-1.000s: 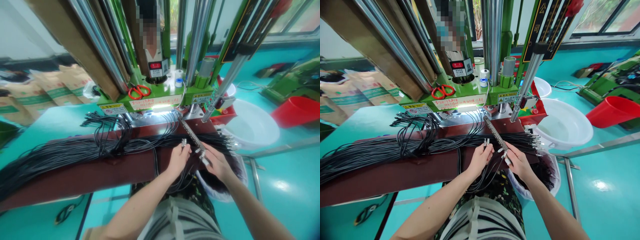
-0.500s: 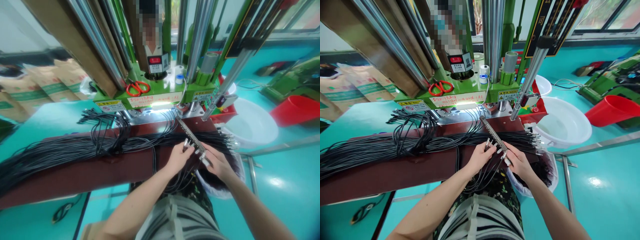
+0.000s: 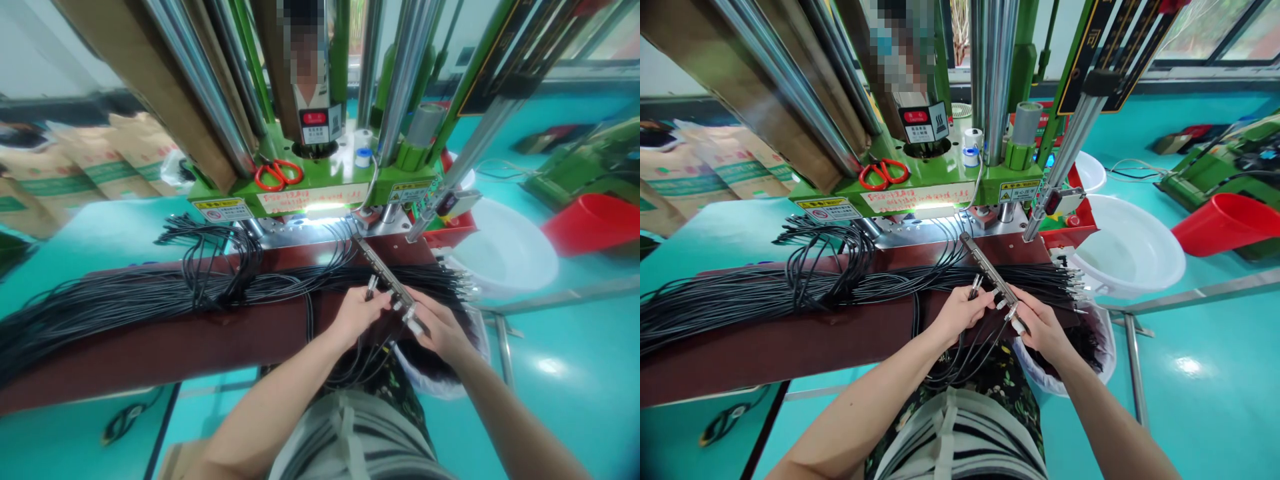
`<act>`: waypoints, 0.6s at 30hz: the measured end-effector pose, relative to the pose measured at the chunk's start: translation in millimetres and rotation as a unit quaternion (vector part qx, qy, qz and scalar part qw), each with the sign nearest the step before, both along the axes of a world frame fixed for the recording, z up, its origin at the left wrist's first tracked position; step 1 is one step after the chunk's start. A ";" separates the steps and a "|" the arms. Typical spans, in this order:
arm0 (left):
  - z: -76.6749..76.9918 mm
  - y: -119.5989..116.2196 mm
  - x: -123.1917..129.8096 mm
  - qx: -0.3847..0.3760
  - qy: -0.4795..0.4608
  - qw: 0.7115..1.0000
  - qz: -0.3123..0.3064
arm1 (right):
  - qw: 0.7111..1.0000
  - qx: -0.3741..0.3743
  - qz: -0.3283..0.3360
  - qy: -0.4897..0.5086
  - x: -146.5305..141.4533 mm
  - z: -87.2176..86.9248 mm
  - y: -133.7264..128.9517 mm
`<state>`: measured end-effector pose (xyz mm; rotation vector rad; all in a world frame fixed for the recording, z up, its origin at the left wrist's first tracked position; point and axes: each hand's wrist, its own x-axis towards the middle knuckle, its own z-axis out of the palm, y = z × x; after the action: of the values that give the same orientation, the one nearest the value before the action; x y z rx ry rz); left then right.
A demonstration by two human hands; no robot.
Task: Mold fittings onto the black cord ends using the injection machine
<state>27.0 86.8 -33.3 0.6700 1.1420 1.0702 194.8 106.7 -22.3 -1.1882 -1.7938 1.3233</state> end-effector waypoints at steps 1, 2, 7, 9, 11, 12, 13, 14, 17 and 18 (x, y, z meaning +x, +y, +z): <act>0.2 0.0 0.0 0.002 -0.003 1.000 0.000 | 1.000 0.019 0.009 -0.006 0.4 0.4 -0.1; 0.3 -0.1 -0.1 0.005 -0.003 1.000 0.000 | 0.999 0.032 0.014 -0.010 0.6 0.9 -0.2; -1.8 -0.8 0.0 0.017 -0.002 1.000 -0.001 | 1.000 -0.007 -0.003 -0.008 -2.1 1.5 -0.6; -4.2 -1.1 0.5 0.014 0.005 1.000 0.006 | 0.999 -0.048 -0.018 0.009 -3.7 -1.5 -1.3; -7.3 -1.5 1.1 0.013 0.030 0.999 0.020 | 0.995 -0.093 -0.025 0.023 -5.0 -5.9 -2.8; -8.8 -1.6 1.4 0.016 0.047 0.998 0.024 | 0.993 -0.115 -0.025 0.030 -5.6 -8.1 -3.7; -10.2 -1.7 1.5 0.022 0.065 0.997 0.025 | 0.989 -0.137 -0.026 0.038 -6.1 -9.8 -4.7; -11.3 -1.8 1.4 0.031 0.078 0.996 0.023 | 0.986 -0.157 -0.029 0.048 -6.6 -10.9 -5.7; -12.0 -2.0 -0.7 0.066 0.087 0.993 0.048 | 0.973 -0.207 -0.054 0.083 -8.0 -10.0 -7.9; -11.5 -2.1 -1.9 0.075 0.085 0.991 0.071 | 0.969 -0.218 -0.068 0.089 -8.3 -9.0 -8.2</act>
<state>25.1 84.7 -44.8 0.8199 1.2783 1.2476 186.5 98.5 -31.3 -1.3397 -1.3052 1.7362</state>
